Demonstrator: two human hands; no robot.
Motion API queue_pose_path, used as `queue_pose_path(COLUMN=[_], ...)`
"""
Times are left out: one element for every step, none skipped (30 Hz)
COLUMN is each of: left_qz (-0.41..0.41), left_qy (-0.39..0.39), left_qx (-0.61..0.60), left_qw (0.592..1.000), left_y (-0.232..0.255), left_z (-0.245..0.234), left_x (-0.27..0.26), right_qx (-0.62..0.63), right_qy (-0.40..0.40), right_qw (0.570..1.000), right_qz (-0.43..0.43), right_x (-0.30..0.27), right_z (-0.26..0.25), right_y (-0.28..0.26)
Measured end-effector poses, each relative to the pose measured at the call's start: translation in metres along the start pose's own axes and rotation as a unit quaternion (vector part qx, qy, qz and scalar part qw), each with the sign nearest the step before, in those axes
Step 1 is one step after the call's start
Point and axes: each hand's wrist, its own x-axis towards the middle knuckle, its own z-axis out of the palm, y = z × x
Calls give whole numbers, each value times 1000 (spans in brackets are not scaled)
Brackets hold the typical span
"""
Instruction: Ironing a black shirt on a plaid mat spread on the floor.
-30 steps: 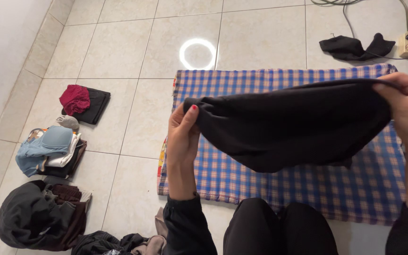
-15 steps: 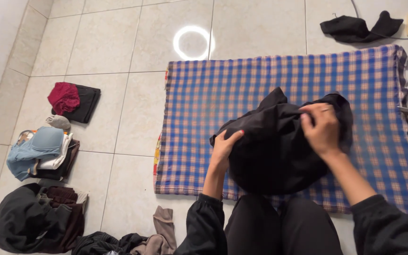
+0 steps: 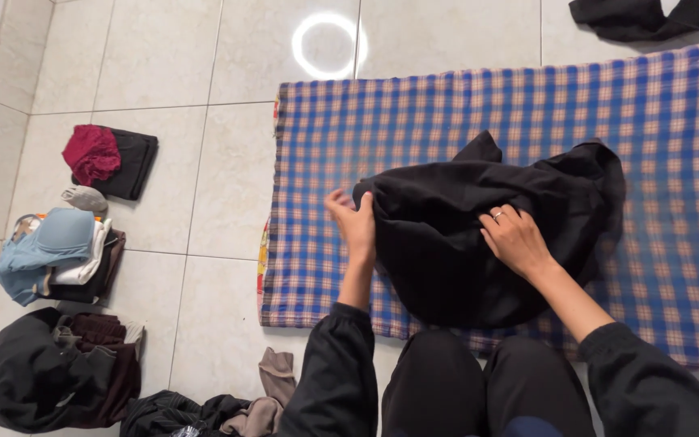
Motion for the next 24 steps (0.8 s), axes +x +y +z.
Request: queue_pose_path(left_qz=[-2,193,378,376,479,567,565,555,545,546,522,498,496,459,421,420,418,416,414,391,367,367,373,380], left_qy=[-1,73,140,137,0,-137,-135,-210,-282,-279,-287,-294,-295,-286,-276,-275,-253,-230,-232,-251,-268,-269,-271,-274], left_qx=[0,91,177,178,206,227,228,271,310,309,344,378,378,403,428,429,450,471,470,498,525,525,524,522], left_qw=[1000,974,898,899,853,780,782,757,726,727,726,723,724,738,751,751,748,744,744,732,720,719,716,713], left_y=[10,21,32,26,20,15,-3,-20,-34,-47,-61,-75,-80,-84,-89,-82,-75,-69,-67,-65,-61,-63,-66,-68], left_z=[5,10,15,21,25,28,37,46,58,63,69,76,78,80,82,82,82,83,84,85,86,89,91,92], left_x=[-16,-31,-47,-52,-59,-66,-65,-64,-61,-57,-54,-51,-50,-48,-45,-44,-45,-46,-46,-46,-44,-43,-43,-42], right_qx=[0,1,2,2,12,23,25,52,75,74,81,88,89,82,74,75,67,58,59,67,73,73,76,77], right_qy=[-2,-25,-49,-52,-45,-39,-42,-21,3,3,-6,-15,-17,14,47,47,37,28,26,7,-11,-12,11,34], right_qw=[1000,1000,998,998,997,996,995,992,987,987,982,977,977,967,954,954,954,954,954,964,971,972,981,987], right_qz=[1,-17,-34,-33,-57,-81,-84,-113,-141,-144,-170,-195,-194,-241,-287,-287,-291,-294,-292,-259,-226,-225,-179,-133], right_x=[-1,-2,-4,-5,-7,-9,-11,-14,-13,-16,-21,-26,-31,-35,-38,-39,-43,-47,-46,-44,-41,-39,-37,-35], right_z=[-2,-5,-7,-10,-13,-16,-19,-23,-28,-30,-33,-36,-36,-36,-35,-31,-27,-23,-22,-21,-19,-18,-16,-14], right_y=[2,4,6,7,7,6,6,6,9,10,10,11,12,13,14,16,17,18,20,22,24,25,24,24])
